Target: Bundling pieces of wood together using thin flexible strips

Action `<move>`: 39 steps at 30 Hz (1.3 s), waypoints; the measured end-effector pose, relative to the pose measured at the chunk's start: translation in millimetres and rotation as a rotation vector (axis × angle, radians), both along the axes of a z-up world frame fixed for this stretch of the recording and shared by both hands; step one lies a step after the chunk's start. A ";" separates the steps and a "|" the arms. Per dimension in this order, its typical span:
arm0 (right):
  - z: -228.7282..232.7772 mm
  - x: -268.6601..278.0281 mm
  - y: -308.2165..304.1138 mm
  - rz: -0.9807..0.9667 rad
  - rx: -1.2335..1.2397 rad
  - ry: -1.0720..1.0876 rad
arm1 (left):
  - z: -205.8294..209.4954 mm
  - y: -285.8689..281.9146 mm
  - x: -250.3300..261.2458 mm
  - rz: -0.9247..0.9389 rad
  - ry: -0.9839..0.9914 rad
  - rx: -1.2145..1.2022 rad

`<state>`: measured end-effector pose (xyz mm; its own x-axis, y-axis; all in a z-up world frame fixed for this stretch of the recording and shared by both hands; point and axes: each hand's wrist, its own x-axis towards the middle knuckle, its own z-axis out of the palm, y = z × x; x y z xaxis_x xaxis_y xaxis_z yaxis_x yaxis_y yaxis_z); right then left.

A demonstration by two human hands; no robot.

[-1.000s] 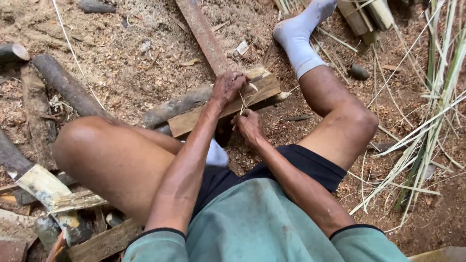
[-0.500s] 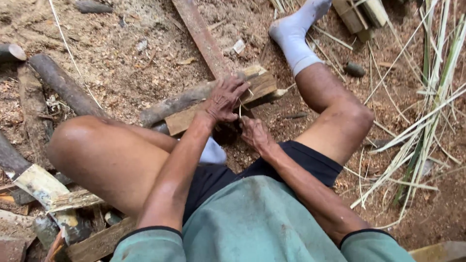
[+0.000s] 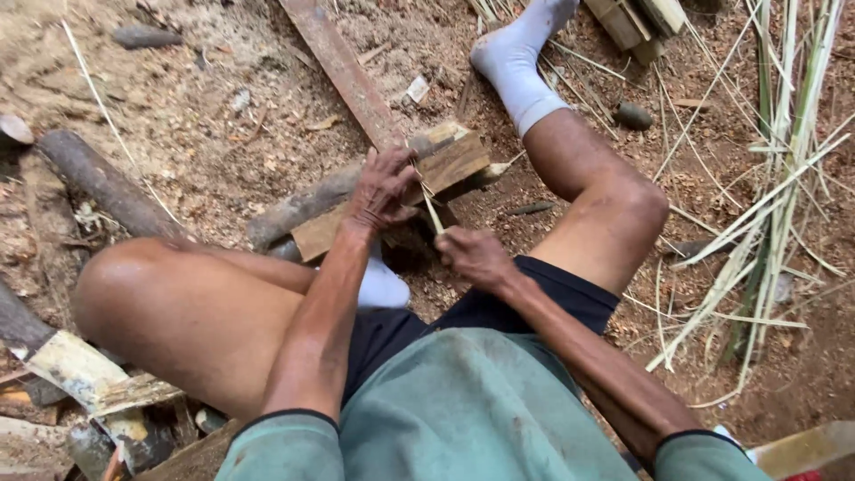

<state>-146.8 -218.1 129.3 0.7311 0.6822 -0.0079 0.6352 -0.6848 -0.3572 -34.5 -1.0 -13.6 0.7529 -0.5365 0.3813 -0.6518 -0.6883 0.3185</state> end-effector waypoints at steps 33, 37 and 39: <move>-50.4 43.9 -19.1 -0.885 0.612 0.312 | 47.8 -25.8 -2.0 0.093 0.789 -0.289; -56.5 46.2 -22.0 -0.907 0.717 0.429 | 39.0 -21.3 2.4 0.045 0.808 -0.383; -57.4 40.0 -20.1 -0.861 0.667 0.383 | 22.0 -17.9 -2.9 0.026 0.800 -0.397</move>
